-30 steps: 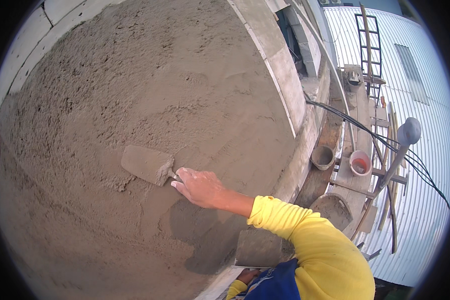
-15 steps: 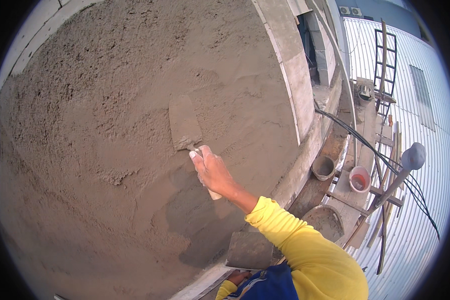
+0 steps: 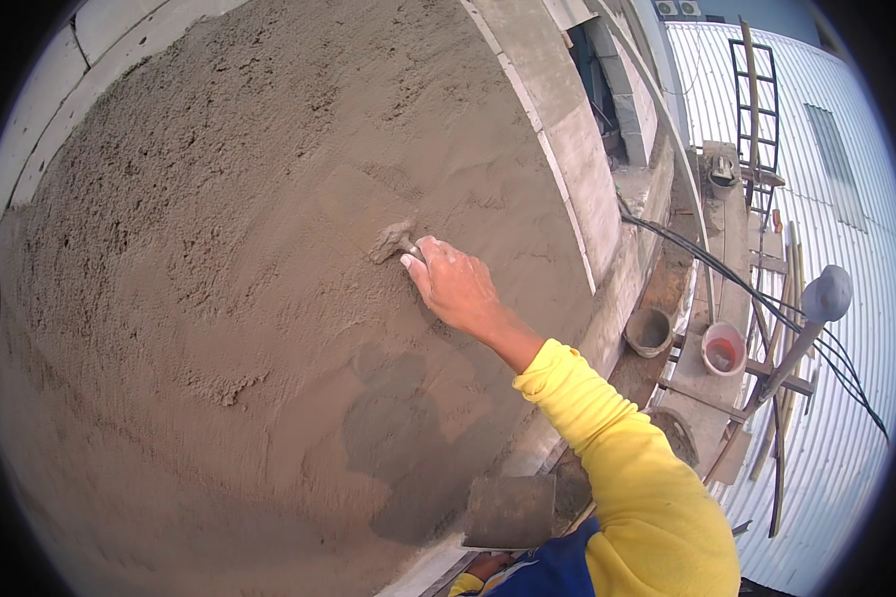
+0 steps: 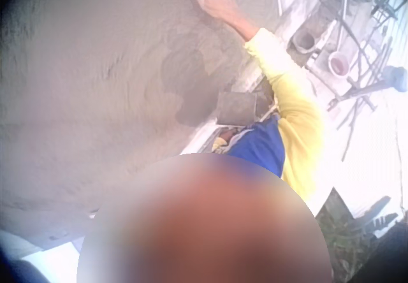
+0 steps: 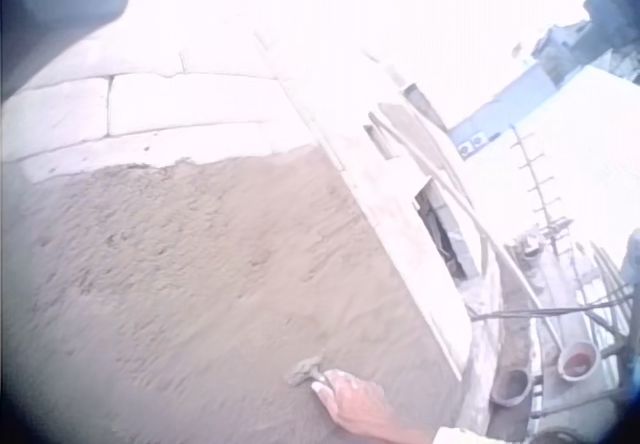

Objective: The person scoops wet cement from a basin using a trowel and applies it to a vertical wall, smoothing the surface with a flat trowel. The person repeatedly transfers cement and spreads it across the wall area.

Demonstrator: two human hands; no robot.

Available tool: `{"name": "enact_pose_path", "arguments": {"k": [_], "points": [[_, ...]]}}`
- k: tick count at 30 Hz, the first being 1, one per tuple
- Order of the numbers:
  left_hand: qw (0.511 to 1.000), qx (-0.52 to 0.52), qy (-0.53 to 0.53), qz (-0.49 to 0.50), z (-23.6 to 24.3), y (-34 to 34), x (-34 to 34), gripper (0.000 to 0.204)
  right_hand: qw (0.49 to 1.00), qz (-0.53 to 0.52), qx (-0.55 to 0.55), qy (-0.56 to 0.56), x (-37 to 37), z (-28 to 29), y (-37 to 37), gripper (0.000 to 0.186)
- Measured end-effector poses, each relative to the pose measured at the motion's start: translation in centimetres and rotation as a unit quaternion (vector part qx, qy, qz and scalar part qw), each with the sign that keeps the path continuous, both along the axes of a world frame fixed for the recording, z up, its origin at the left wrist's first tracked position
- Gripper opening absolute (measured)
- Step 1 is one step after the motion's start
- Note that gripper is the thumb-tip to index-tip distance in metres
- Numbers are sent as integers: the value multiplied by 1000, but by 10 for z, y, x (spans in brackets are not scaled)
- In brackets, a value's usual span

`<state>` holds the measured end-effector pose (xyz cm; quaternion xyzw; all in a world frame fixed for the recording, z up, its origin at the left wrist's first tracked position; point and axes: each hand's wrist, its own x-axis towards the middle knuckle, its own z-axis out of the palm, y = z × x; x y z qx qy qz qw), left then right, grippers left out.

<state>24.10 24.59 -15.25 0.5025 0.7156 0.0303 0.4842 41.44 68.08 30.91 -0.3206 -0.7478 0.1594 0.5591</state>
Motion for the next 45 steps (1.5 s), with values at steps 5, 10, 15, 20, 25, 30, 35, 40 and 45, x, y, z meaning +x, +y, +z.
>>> {"name": "enact_pose_path", "arguments": {"k": [5,10,15,20,25,30,35,40,45], "points": [[990,-69,-33,120,40,47,24,57,998,-31,-51,1,41,-9,76,38],[985,-79,-31,150,64,58,36,62,996,-28,-60,55,58,-35,128,41],[983,-84,-35,158,66,68,42,68,947,69,-234,209,68,-67,160,39],[982,-90,-34,161,68,64,38,73,870,225,-327,293,41,-71,95,39],[982,-86,-27,165,83,52,32,79,967,222,-108,-66,9,-105,-39,46],[958,-63,-87,266,94,59,46,54,897,252,-257,-257,54,-228,-121,54],[894,-134,-171,391,78,-8,28,45,820,131,-416,-370,129,-418,-171,48],[843,-189,-229,448,65,-29,19,17,649,-106,-673,-339,268,-523,-248,51],[820,-272,-216,454,22,-33,17,23,607,-249,-714,-245,311,-538,-292,52]]}}
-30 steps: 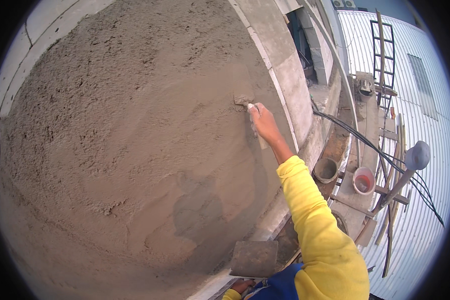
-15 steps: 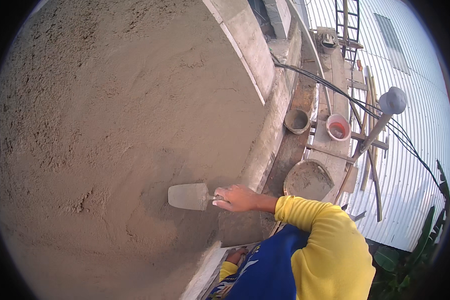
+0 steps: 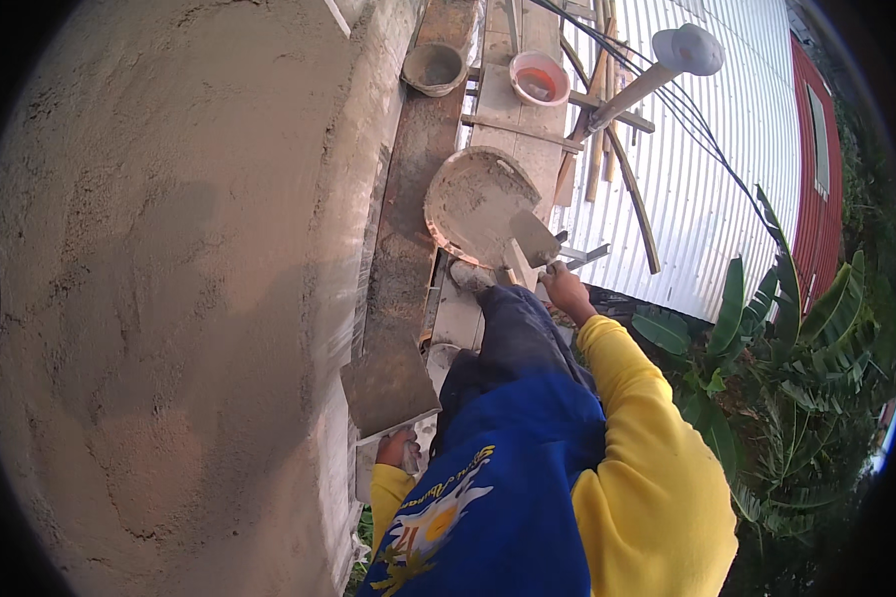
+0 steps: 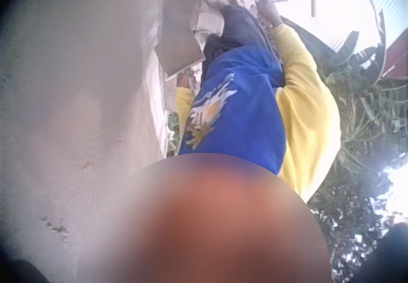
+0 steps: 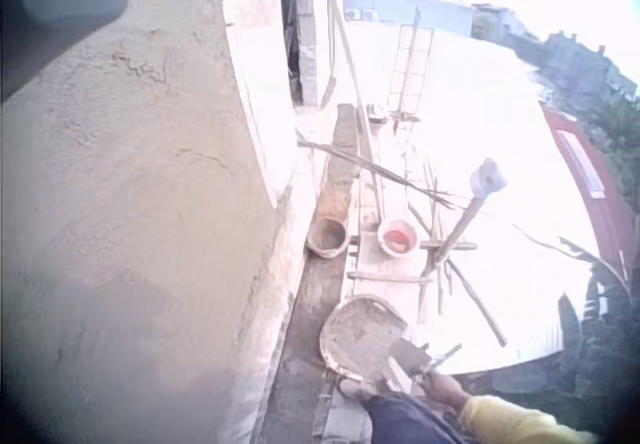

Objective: The person scoops wet cement from a basin using a trowel and applies it to a vertical wall, smoothing the surface with a flat trowel. The person repeatedly transfers cement and spreads it across the wall area.

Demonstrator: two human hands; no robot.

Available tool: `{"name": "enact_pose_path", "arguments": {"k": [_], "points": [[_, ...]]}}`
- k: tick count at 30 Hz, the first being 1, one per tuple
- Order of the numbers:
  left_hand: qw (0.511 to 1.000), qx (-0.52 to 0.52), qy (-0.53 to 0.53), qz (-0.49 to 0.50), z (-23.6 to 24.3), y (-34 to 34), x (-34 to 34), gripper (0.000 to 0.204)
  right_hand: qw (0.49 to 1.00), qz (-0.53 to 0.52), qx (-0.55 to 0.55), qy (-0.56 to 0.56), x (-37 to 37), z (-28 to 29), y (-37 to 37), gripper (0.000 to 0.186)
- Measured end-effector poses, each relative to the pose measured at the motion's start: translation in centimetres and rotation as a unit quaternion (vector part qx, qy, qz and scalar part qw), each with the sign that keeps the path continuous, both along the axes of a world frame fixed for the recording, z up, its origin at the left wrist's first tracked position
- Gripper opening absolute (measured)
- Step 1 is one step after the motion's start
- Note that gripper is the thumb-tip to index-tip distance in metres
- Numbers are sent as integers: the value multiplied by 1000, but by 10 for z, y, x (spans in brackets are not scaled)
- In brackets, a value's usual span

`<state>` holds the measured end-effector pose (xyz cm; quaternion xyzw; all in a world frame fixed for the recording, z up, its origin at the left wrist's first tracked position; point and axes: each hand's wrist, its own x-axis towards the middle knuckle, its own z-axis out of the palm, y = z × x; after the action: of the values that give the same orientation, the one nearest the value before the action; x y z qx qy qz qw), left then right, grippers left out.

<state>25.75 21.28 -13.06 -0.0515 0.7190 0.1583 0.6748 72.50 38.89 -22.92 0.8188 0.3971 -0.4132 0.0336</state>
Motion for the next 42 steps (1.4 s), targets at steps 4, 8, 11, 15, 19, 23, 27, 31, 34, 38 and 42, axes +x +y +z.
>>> {"name": "enact_pose_path", "arguments": {"k": [4,8,11,15,19,23,27,31,34,38,42], "points": [[993,-49,46,-96,-41,31,14,27,996,2,-61,-61,5,-61,3,52],[998,-56,36,-12,-151,33,26,24,993,83,-38,-77,-9,-170,35,47],[992,-93,39,81,-215,29,47,25,994,95,25,-50,-32,-233,57,45],[982,-113,26,149,-306,43,85,24,994,93,-10,-53,-41,-327,70,48],[973,-129,40,184,-351,42,114,24,996,81,-24,-27,-47,-365,82,52],[969,-133,39,203,-366,54,131,24,995,83,-36,-38,-23,-406,86,53],[969,-136,36,203,-381,65,134,27,988,-47,54,-136,42,-471,120,53],[974,-113,65,187,-396,81,136,29,986,-24,114,-117,49,-525,162,51],[980,-92,69,164,-405,83,134,29,977,170,108,-67,5,-520,156,44],[980,-101,63,161,-405,87,132,28,983,146,99,-47,-17,-509,145,47],[980,-87,96,149,-407,86,122,24,977,-56,202,-33,-46,-481,127,52]]}}
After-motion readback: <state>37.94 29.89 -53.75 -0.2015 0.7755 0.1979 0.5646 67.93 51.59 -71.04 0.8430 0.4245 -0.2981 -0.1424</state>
